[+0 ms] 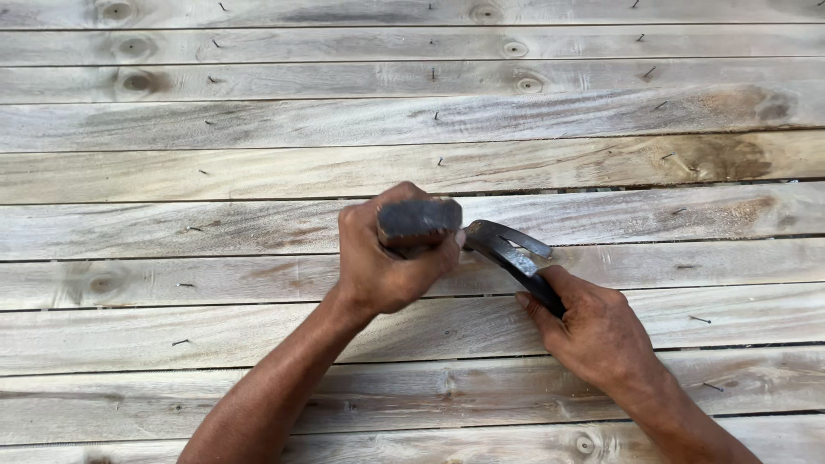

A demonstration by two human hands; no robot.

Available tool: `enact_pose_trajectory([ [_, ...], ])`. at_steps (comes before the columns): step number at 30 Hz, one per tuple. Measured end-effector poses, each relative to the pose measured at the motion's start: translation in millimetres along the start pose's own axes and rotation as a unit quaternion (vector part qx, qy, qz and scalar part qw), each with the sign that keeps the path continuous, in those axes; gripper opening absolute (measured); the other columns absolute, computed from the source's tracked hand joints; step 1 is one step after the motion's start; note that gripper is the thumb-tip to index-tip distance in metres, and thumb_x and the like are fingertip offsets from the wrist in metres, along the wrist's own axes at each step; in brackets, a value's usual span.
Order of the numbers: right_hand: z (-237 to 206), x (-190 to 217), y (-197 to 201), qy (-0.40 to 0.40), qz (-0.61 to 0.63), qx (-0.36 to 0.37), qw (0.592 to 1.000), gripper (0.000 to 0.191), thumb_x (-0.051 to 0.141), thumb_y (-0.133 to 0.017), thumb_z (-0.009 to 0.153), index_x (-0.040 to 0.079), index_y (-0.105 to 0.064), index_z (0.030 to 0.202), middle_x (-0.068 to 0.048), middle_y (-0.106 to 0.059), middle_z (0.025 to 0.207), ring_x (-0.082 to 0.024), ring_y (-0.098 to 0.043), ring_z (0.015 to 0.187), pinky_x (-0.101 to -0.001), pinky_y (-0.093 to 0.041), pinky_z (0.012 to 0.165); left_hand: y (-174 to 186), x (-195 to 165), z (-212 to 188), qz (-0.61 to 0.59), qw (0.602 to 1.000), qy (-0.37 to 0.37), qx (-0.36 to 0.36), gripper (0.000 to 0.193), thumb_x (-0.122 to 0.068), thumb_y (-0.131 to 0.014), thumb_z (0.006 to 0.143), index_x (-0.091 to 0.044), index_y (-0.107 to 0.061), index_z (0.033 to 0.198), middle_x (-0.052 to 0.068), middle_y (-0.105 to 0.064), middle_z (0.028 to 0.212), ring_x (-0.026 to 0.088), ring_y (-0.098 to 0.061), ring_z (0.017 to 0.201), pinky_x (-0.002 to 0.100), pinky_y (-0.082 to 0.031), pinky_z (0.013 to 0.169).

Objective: The person holds a wooden block in one hand and uses a claw hammer to pull nails out of wooden pallet planks laid on a work surface. They reposition the hammer repeatedly, extracting nails one at a time and working along the boards.

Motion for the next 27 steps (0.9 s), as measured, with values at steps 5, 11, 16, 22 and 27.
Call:
enact_pose_trajectory([
  [5,-15,11,0,0.070,0.054,-0.031,0.996,0.035,0.033,-0.072,0.086,0.013,-0.068,0.115,-0.009,-0.073,0.060,-0.019,-0.071,0.048,-0.0360,-0.056,0.045,-2,1,-1,-0.015,0.999,-0.031,-0.023,0.009,-0.013,-0.074,0.089,-0.006,-0.069,0.090,0.000,-0.068,0.069,0.008,-0.068,0.057,0.024,-0.058,0.049],
  [11,-12,6,-7,0.054,0.026,-0.016,0.998,0.034,0.037,-0.072,0.091,0.011,-0.069,0.113,-0.009,-0.072,0.060,-0.021,-0.069,0.047,-0.0385,-0.056,0.047,11,10,-8,-0.110,0.991,0.027,-0.066,0.010,-0.006,-0.078,0.087,-0.005,-0.069,0.082,0.004,-0.067,0.070,0.010,-0.065,0.062,0.026,-0.054,0.054],
  [16,-4,-1,-7,0.089,0.029,-0.034,0.995,0.036,0.036,-0.070,0.087,0.011,-0.070,0.113,-0.006,-0.074,0.064,-0.019,-0.070,0.046,-0.0343,-0.058,0.044,12,9,-15,-0.115,0.990,0.042,-0.073,0.010,-0.005,-0.077,0.086,-0.006,-0.067,0.085,0.002,-0.067,0.070,0.009,-0.064,0.061,0.025,-0.054,0.053],
  [22,0,-8,-11,0.010,-0.048,0.000,0.999,0.034,0.041,-0.070,0.096,0.009,-0.068,0.109,-0.010,-0.072,0.060,-0.020,-0.070,0.048,-0.0384,-0.055,0.046,9,10,-15,-0.087,0.994,0.008,-0.060,0.014,-0.005,-0.079,0.087,-0.008,-0.066,0.082,0.002,-0.066,0.070,0.008,-0.064,0.062,0.025,-0.053,0.054],
  [27,1,-8,-12,0.082,0.017,-0.040,0.996,0.032,0.035,-0.071,0.087,0.013,-0.072,0.111,-0.005,-0.074,0.063,-0.017,-0.066,0.042,-0.0338,-0.056,0.038,9,8,-16,-0.013,0.998,-0.026,-0.056,0.013,-0.006,-0.079,0.085,-0.008,-0.067,0.080,0.001,-0.066,0.067,0.007,-0.063,0.059,0.024,-0.051,0.051],
])
Point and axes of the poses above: each hand's wrist, its own z-axis towards the middle knuckle, its own y-axis out of the back of the hand, x = y × z, the point moved 3 cm from there along z, towards the middle knuckle
